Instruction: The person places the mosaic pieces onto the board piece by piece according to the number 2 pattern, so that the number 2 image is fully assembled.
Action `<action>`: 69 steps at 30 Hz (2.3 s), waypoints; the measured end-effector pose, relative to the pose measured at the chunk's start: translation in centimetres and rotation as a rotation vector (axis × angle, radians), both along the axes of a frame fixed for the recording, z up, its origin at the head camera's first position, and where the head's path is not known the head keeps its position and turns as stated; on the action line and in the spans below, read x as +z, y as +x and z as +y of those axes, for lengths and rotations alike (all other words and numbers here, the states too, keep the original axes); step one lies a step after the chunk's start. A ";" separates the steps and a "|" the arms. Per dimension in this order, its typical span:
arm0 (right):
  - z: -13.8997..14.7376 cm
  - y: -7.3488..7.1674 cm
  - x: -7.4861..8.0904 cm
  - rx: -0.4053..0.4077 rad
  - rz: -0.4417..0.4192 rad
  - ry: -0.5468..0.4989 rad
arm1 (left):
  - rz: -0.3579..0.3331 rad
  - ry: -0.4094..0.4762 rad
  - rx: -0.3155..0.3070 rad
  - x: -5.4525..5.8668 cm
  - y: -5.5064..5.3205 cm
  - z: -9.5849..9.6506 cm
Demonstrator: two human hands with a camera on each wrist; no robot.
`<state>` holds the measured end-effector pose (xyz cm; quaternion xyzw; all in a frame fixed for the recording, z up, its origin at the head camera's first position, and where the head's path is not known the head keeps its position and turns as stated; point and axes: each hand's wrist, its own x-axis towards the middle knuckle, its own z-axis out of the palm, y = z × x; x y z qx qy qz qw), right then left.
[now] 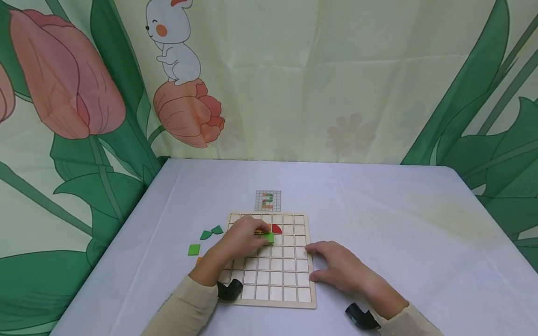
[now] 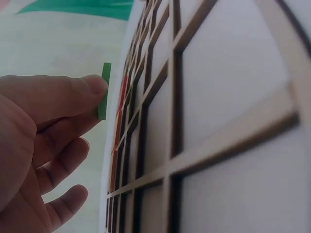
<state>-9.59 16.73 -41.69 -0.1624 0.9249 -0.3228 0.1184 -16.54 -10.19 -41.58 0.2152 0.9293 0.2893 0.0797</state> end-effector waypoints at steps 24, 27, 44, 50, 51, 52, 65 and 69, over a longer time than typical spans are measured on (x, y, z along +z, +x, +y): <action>0.1 -0.1 0.0 0.021 0.009 0.014 | 0.114 -0.126 -0.074 -0.4 0.1 1.7; 0.1 -0.1 0.0 0.015 0.004 0.015 | 0.109 -0.112 -0.069 -0.4 0.2 1.7; 0.0 -0.2 0.1 0.020 0.011 0.016 | 0.059 -0.085 -0.040 -0.4 -0.1 1.6; 0.0 -0.2 0.1 0.014 0.004 0.018 | 0.053 -0.091 -0.034 -0.5 -0.2 1.7; -0.1 -0.2 0.1 0.013 0.004 0.018 | 0.051 -0.091 -0.034 -0.5 -0.2 1.7; -0.1 -0.2 0.1 0.013 0.004 0.017 | 0.049 -0.091 -0.032 -0.5 -0.1 1.7; 0.1 -0.2 0.0 0.029 0.025 0.003 | 0.018 -0.071 -0.038 -0.4 -0.1 1.9; 0.2 -0.2 -0.1 0.044 0.044 -0.008 | -0.009 -0.055 -0.029 -0.3 0.0 1.8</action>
